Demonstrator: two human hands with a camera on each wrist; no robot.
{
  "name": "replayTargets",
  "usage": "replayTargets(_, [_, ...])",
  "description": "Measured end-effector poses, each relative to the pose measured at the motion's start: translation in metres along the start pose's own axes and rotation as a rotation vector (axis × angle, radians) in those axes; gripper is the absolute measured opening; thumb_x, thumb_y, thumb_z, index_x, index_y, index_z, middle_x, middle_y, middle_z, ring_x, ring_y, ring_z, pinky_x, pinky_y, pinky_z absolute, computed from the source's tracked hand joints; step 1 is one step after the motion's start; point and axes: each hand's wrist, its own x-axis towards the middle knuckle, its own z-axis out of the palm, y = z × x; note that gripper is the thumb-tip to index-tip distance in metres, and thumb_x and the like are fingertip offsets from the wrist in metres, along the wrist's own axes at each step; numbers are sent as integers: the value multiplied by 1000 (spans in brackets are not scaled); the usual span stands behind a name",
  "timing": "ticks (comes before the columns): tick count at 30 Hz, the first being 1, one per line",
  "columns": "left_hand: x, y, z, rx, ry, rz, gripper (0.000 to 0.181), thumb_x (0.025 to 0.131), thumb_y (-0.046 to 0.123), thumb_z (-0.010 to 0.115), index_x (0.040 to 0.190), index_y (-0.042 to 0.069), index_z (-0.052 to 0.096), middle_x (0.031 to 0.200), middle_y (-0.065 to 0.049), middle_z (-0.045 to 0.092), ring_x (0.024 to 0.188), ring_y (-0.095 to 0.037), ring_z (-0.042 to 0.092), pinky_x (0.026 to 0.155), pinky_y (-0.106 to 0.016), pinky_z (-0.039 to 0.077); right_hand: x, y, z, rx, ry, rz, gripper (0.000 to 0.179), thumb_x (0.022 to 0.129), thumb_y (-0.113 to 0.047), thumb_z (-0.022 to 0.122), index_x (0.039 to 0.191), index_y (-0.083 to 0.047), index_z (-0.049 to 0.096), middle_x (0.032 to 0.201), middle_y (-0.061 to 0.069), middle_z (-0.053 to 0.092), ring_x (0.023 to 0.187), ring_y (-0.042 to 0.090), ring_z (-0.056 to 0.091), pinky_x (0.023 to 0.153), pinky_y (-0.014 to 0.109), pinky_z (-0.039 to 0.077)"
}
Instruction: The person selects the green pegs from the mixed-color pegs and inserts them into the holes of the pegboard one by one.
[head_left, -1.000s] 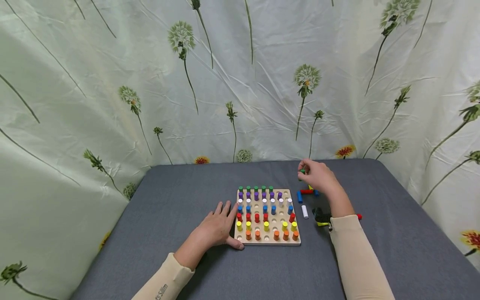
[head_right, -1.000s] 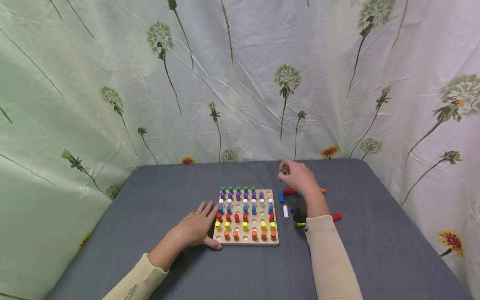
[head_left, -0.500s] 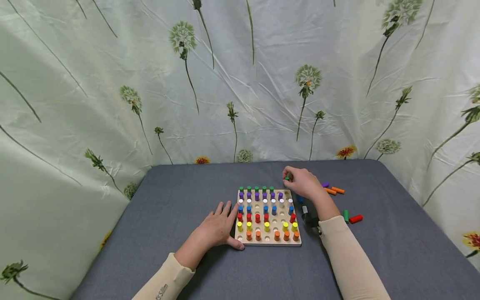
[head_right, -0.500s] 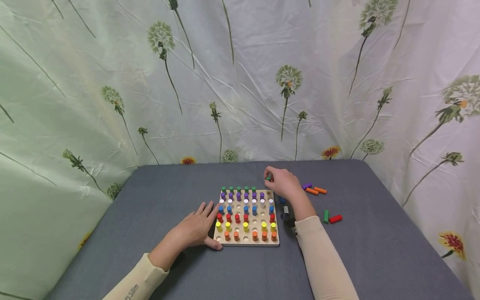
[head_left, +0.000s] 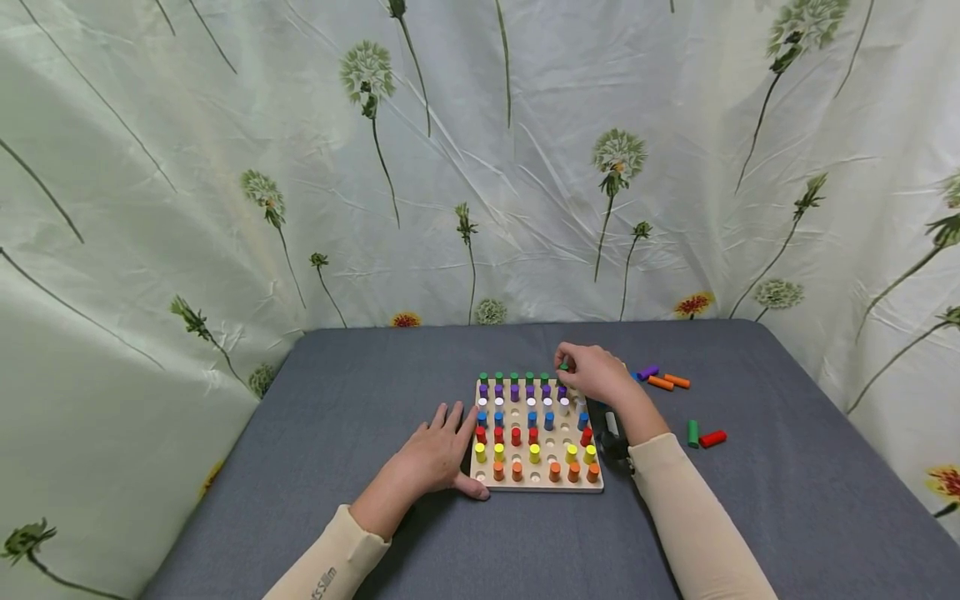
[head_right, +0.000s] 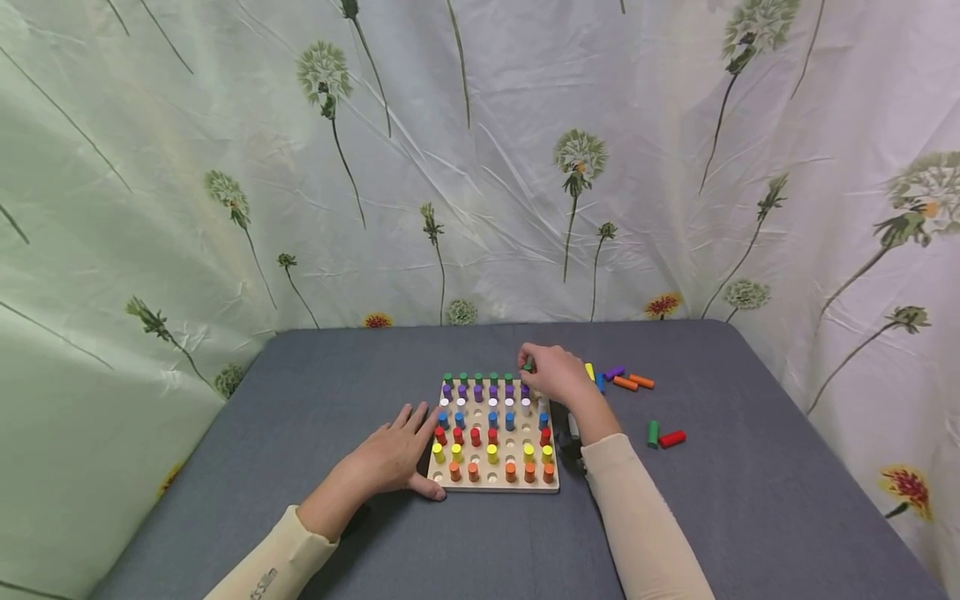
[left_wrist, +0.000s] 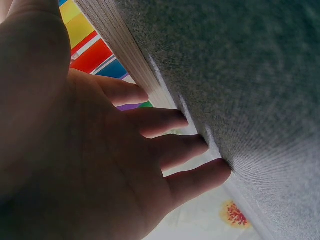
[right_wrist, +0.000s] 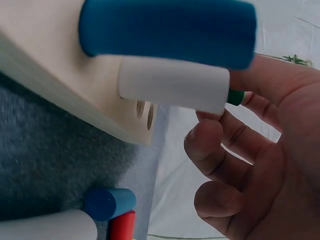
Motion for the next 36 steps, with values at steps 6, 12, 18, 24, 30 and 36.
replayTargets(6, [1, 1, 0, 10, -2, -6, 132, 74, 83, 77, 171, 16, 20, 176, -19, 26, 163, -42, 26, 123, -61, 38, 2, -2, 4, -14, -23, 6, 6, 105, -22, 66, 107, -17, 66, 84, 3, 62, 66, 18, 53, 60, 31, 40])
replayTargets(12, [0, 1, 0, 9, 2, -6, 132, 73, 83, 78, 172, 16, 19, 176, -19, 26, 163, -42, 26, 123, -61, 39, 2, -2, 7, -18, -20, 29, 7, 106, -23, 65, 107, -17, 67, 84, 2, 63, 67, 19, 54, 60, 31, 41])
replayTargets(18, [-1, 1, -1, 4, 8, -2, 132, 73, 82, 79, 171, 15, 20, 176, -19, 26, 163, -42, 27, 123, -61, 39, 2, -2, 7, -9, -23, 49, 8, 106, -24, 65, 106, -17, 69, 83, 2, 63, 67, 19, 54, 59, 31, 41])
replayTargets(24, [0, 1, -1, 1, 2, -6, 132, 74, 81, 79, 172, 16, 19, 176, -19, 26, 163, -42, 26, 123, -62, 38, 4, 0, 8, 9, -22, 60, 9, 105, -25, 66, 105, -17, 70, 83, 2, 64, 67, 18, 53, 59, 31, 41])
replayTargets(30, [0, 1, 0, 0, 2, -9, 132, 74, 82, 79, 171, 16, 20, 176, -19, 25, 163, -42, 26, 124, -61, 37, 4, -4, 7, 41, -11, 97, 11, 103, -23, 69, 106, -14, 74, 92, 6, 68, 72, 19, 57, 61, 30, 43])
replayTargets(36, [1, 1, 1, 4, 6, -7, 132, 73, 82, 79, 171, 15, 21, 176, -19, 26, 163, -42, 27, 124, -61, 38, 4, -7, 9, 51, -10, 139, 15, 102, -23, 71, 109, -11, 76, 95, 7, 70, 76, 20, 60, 62, 30, 45])
